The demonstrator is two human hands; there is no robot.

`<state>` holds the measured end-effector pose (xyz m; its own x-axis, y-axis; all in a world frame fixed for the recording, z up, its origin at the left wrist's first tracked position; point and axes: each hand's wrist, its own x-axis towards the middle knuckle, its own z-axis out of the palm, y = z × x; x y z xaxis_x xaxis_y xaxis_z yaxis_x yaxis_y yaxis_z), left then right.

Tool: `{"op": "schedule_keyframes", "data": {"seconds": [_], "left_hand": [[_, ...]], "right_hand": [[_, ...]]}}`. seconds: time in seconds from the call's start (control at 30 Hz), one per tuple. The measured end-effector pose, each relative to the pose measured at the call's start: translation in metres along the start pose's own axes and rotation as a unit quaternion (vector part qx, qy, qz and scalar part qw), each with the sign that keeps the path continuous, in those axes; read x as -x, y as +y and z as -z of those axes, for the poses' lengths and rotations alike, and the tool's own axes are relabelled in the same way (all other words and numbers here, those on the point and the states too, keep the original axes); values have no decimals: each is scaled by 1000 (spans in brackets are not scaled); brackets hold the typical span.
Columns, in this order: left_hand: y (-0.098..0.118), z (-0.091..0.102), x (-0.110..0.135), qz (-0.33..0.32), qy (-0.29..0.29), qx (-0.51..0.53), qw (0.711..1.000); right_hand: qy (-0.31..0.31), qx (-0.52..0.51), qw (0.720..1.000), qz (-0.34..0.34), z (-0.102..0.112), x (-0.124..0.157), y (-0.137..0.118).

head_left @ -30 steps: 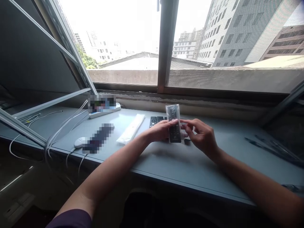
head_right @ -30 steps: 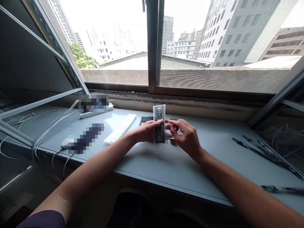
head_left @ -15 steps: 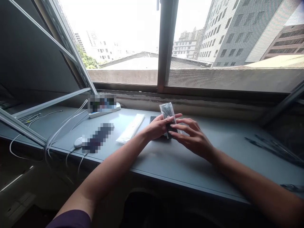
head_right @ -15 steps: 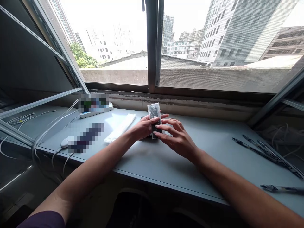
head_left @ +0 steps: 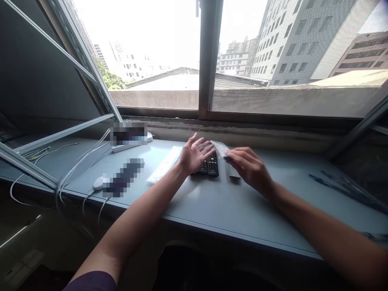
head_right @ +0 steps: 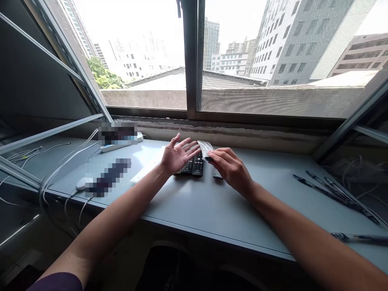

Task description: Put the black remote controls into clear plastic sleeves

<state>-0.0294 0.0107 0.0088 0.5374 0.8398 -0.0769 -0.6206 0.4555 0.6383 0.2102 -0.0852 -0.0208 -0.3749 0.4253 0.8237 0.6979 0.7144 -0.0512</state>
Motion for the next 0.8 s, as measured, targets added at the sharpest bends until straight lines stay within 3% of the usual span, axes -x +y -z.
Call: {"op": "schedule_keyframes", "data": {"seconds": [0.17, 0.37, 0.5, 0.8], "left_hand": [[-3, 1, -2, -52, 9, -26, 998], [-7, 0, -3, -57, 4, -37, 998], [-6, 1, -3, -58, 0, -42, 997], [-7, 5, -6, -66, -18, -63, 996]], "right_hand": [[-5, 2, 1000, -18, -9, 2, 15], [-29, -19, 998, -51, -19, 5, 22], [-44, -47, 994, -89, -22, 6, 14], [-138, -55, 973, -176, -22, 8, -8]]}}
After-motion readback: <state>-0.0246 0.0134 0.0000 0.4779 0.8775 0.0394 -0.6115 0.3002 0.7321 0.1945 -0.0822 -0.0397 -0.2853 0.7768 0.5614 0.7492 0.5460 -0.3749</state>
